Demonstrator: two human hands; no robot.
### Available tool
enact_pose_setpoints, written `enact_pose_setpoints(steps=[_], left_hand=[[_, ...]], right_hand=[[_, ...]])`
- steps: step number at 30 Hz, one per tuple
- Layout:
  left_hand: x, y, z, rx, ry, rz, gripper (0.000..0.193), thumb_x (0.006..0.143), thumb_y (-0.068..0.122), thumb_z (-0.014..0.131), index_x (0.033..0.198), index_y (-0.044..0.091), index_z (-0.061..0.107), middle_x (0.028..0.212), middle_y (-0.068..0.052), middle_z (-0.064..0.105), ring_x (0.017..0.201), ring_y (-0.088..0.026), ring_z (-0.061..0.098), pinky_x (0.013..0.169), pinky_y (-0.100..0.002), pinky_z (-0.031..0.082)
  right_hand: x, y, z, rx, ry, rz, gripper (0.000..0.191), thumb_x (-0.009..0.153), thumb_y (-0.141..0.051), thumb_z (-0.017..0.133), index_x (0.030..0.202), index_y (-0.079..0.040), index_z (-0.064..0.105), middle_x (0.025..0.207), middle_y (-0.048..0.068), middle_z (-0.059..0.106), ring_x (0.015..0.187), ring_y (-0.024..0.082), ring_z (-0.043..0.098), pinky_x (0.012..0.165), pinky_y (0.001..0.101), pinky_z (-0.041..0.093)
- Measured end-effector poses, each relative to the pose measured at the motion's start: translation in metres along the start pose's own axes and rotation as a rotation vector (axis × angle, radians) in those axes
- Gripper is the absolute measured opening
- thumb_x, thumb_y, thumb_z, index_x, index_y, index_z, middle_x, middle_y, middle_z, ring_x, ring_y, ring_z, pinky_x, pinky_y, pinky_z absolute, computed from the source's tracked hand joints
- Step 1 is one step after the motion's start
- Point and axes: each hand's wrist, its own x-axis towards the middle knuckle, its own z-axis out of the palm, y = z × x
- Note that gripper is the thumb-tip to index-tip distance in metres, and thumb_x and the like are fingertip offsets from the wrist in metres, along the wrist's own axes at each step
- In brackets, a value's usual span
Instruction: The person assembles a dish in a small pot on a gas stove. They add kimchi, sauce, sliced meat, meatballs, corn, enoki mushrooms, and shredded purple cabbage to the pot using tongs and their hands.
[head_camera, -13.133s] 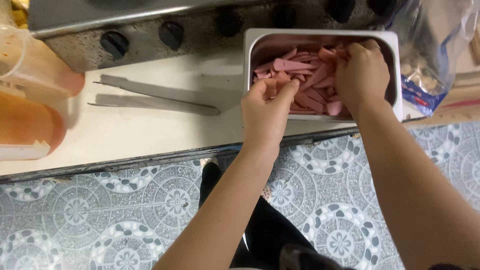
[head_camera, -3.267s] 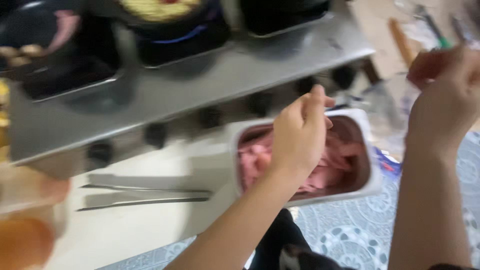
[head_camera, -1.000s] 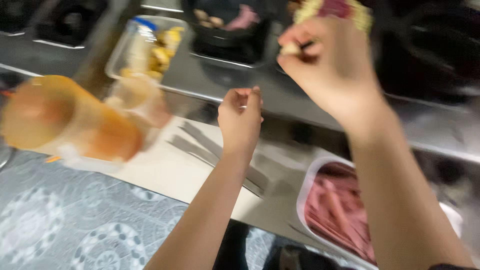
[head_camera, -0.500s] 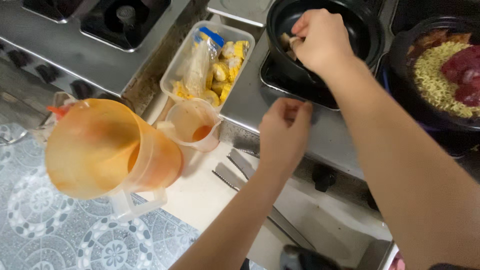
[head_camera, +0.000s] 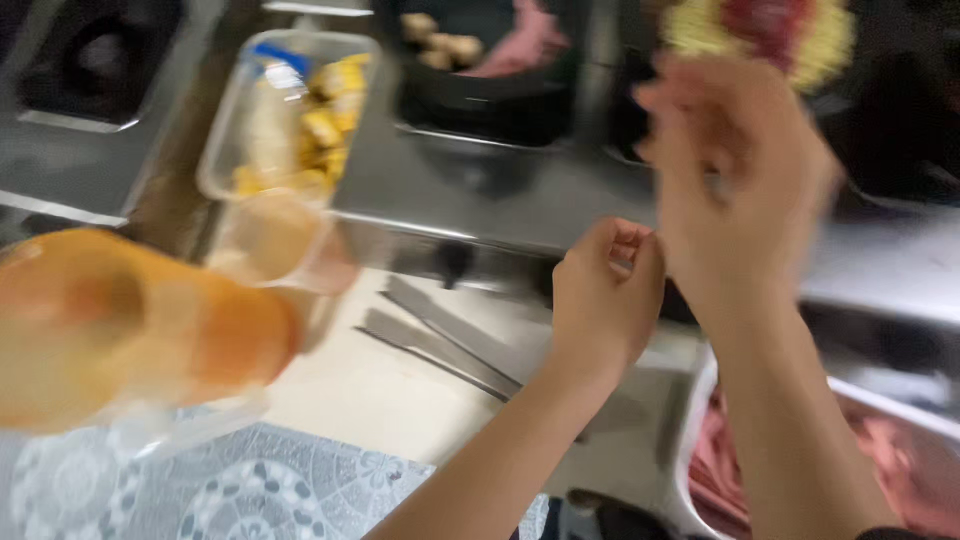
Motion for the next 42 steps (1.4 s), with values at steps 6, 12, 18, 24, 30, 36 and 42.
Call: enact_pose_setpoints(steps=[6, 12, 18, 24, 30, 36, 42], left_hand=[[-0.087, -0.007, 0.105, -0.113, -0.243, 0.214, 0.026, 0.097, 0.027, 0.066, 0.098, 0.001, 0.068, 0.084, -0.009, 0.073, 0.076, -0.017, 0.070, 0.070, -0.031, 0.056], [-0.180, -0.023, 0.215, 0.149, -0.423, 0.417, 0.051, 0.089, 0.036, 0.074, 0.115, -0.004, 0.057, 0.100, -0.022, 0.069, 0.089, -0.034, 0.070, 0.077, -0.040, 0.056], [-0.214, -0.049, 0.286, 0.465, -0.520, 0.365, 0.060, 0.081, 0.027, 0.074, 0.122, -0.009, 0.048, 0.109, -0.033, 0.063, 0.094, -0.049, 0.067, 0.077, -0.051, 0.055], [-0.205, -0.073, 0.310, 0.372, -0.408, 0.420, 0.031, 0.080, 0.009, 0.065, 0.106, -0.005, 0.058, 0.097, -0.030, 0.069, 0.093, -0.047, 0.068, 0.081, -0.050, 0.055], [-0.195, -0.079, 0.310, 0.437, -0.380, 0.381, 0.029, 0.079, 0.010, 0.066, 0.104, -0.004, 0.062, 0.094, -0.029, 0.071, 0.092, -0.046, 0.070, 0.083, -0.048, 0.056], [-0.187, -0.083, 0.307, 0.479, -0.365, 0.323, 0.023, 0.080, 0.009, 0.066, 0.100, -0.002, 0.066, 0.091, -0.026, 0.073, 0.090, -0.042, 0.072, 0.081, -0.046, 0.057], [-0.185, -0.087, 0.307, 0.467, -0.370, 0.305, 0.023, 0.080, 0.007, 0.065, 0.102, -0.001, 0.066, 0.091, -0.025, 0.073, 0.090, -0.041, 0.072, 0.080, -0.045, 0.057]], right_hand=[[-0.143, 0.027, -0.194, -0.333, 0.451, 0.316, 0.020, 0.124, -0.013, 0.047, 0.125, -0.001, 0.063, 0.107, 0.004, 0.068, 0.092, 0.007, 0.063, 0.084, 0.0219, 0.051], [-0.274, 0.076, -0.377, -0.715, 0.540, 0.699, 0.031, 0.119, -0.019, 0.051, 0.109, 0.004, 0.069, 0.095, 0.008, 0.065, 0.090, 0.014, 0.060, 0.077, 0.0328, 0.047], [-0.323, 0.150, -0.419, -0.539, -0.153, 0.906, 0.028, 0.078, -0.016, 0.072, 0.101, 0.000, 0.077, 0.088, 0.016, 0.078, 0.079, 0.021, 0.071, 0.072, 0.0397, 0.055], [-0.313, 0.266, -0.393, -0.960, -0.891, 0.758, 0.020, 0.086, -0.020, 0.070, 0.099, -0.010, 0.080, 0.103, 0.015, 0.077, 0.096, 0.032, 0.073, 0.084, 0.0437, 0.057], [-0.309, 0.279, -0.366, -0.979, -1.048, 0.803, 0.022, 0.088, -0.021, 0.067, 0.103, -0.010, 0.078, 0.106, 0.014, 0.076, 0.100, 0.030, 0.070, 0.087, 0.0428, 0.055], [-0.296, 0.275, -0.341, -0.995, -1.075, 0.796, 0.024, 0.090, -0.021, 0.064, 0.107, -0.010, 0.075, 0.110, 0.014, 0.074, 0.104, 0.028, 0.068, 0.090, 0.0419, 0.054], [-0.289, 0.281, -0.341, -0.963, -1.088, 0.797, 0.026, 0.092, -0.022, 0.062, 0.111, -0.009, 0.073, 0.113, 0.013, 0.072, 0.108, 0.027, 0.066, 0.092, 0.0410, 0.052]])
